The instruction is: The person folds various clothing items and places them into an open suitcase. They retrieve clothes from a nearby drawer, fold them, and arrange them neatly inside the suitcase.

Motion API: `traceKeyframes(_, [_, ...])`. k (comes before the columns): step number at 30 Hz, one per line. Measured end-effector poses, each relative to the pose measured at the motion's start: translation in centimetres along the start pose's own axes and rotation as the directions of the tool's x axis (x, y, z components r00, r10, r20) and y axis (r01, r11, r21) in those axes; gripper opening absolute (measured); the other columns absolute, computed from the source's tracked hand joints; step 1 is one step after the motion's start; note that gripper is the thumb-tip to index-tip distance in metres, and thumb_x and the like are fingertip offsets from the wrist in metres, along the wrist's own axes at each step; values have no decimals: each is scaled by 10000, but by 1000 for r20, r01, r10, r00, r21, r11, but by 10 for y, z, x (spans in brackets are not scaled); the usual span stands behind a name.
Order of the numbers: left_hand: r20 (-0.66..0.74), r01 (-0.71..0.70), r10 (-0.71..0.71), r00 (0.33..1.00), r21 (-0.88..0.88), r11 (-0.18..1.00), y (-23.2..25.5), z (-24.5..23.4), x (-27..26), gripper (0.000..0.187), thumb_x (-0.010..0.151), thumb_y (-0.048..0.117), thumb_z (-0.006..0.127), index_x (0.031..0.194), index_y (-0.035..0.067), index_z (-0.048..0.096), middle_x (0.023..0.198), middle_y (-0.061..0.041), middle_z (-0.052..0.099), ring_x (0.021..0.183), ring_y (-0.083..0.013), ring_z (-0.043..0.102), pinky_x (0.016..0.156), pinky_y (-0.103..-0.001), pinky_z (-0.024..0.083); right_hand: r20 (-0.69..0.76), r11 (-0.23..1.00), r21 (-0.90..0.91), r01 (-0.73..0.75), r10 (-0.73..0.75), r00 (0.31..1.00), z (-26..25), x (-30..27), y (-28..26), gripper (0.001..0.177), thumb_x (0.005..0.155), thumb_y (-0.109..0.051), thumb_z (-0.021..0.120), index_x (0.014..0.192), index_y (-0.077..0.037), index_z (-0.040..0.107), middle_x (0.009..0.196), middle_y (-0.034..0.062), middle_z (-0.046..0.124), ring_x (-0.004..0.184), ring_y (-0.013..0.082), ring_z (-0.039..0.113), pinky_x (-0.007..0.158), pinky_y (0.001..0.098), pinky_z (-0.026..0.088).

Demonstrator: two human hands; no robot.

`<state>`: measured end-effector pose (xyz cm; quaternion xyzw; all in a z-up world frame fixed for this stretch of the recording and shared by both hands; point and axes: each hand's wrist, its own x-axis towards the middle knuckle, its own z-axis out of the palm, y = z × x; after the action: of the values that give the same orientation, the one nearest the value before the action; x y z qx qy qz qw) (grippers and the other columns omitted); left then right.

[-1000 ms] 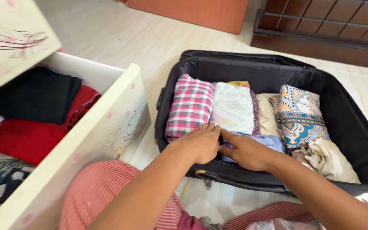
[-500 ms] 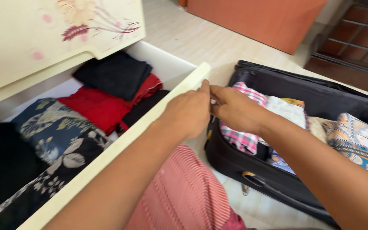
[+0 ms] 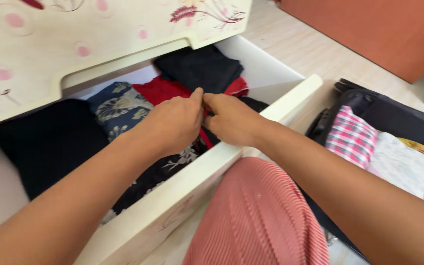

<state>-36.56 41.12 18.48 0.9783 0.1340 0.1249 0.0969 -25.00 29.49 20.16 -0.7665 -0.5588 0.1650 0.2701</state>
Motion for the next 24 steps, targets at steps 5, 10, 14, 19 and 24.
traceKeyframes(5, [67,60,-61,996,12,998,-40,-1,-23,568,980,224,466,1443,-98,403,918,-295,709,881,-442,695,769,-535,550,44,999,-4,32,-31,999,42,31,-10,455,878,-160,616,1303,-1,584,1166,215,711,1096,332,695,918,393,527])
traceKeyframes(10, [146,208,-205,968,-7,978,-64,5,-40,549,955,222,515,1465,28,451,1064,-266,700,1018,-424,671,866,-526,533,61,989,-60,138,-134,989,74,47,-10,477,863,-148,644,1319,-15,608,1205,231,702,1159,370,655,968,421,505])
traceKeyframes(14, [221,360,-369,903,84,929,-88,17,-58,528,866,159,636,1391,199,607,1228,-188,689,1168,-352,657,986,-475,530,142,988,-108,108,-92,986,85,49,-8,528,855,-181,673,1364,-60,598,1240,216,683,1166,356,652,990,413,496])
traceKeyframes(19, [196,501,-509,838,91,861,-120,35,-70,523,826,205,738,1342,183,661,1330,-181,642,1226,-343,628,1027,-437,518,156,978,-174,112,-85,984,84,43,-8,484,854,-220,715,1304,-58,646,1267,192,681,1178,341,651,1004,406,497])
traceKeyframes(24, [252,633,-626,738,63,771,-133,58,-73,550,834,201,745,1376,181,657,1350,-188,651,1253,-344,635,1050,-431,524,203,972,-232,42,6,979,87,39,-13,478,860,-239,720,1308,-87,656,1260,173,691,1167,328,663,995,403,509])
